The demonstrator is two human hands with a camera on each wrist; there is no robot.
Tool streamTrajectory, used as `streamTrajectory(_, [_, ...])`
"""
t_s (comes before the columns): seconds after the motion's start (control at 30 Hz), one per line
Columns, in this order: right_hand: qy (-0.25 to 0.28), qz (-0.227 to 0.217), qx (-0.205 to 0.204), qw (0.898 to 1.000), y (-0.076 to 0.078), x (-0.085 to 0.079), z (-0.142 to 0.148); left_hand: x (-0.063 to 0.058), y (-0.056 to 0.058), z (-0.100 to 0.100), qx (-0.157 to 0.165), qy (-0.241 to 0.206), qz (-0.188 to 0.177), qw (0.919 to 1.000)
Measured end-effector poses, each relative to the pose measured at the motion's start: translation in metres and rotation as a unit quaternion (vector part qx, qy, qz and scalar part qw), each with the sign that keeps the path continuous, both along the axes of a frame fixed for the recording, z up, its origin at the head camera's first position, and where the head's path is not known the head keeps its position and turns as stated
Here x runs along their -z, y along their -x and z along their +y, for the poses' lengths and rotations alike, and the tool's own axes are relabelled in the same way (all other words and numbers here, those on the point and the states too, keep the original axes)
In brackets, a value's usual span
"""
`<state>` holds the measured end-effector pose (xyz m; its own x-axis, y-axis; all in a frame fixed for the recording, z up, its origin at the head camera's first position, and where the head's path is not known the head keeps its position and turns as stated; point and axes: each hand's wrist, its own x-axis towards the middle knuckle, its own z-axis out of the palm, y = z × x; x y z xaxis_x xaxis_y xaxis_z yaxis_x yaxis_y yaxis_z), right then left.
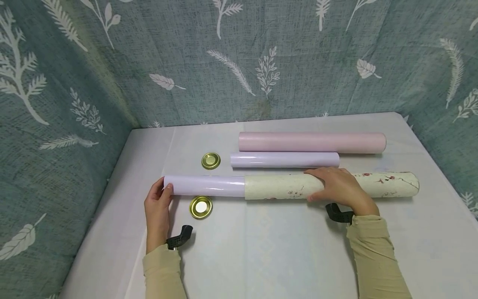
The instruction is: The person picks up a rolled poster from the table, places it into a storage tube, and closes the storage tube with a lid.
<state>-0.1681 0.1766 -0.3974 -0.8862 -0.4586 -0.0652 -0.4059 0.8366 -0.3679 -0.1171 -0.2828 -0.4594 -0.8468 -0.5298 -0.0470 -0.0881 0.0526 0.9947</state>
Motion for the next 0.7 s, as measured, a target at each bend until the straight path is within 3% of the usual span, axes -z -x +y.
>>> streamTrajectory(0.53, [-0.004, 0.01, -0.013, 1.0, 0.0013, -0.0001, -0.0017, -0.0015, -0.0001, 0.0031, 0.012, 0.016, -0.013, 0.9997])
streamTrajectory(0.7, [0.001, 0.007, -0.012, 1.0, 0.0002, 0.0013, -0.0055, -0.0022, -0.0011, 0.0027, 0.034, 0.027, -0.01, 0.999])
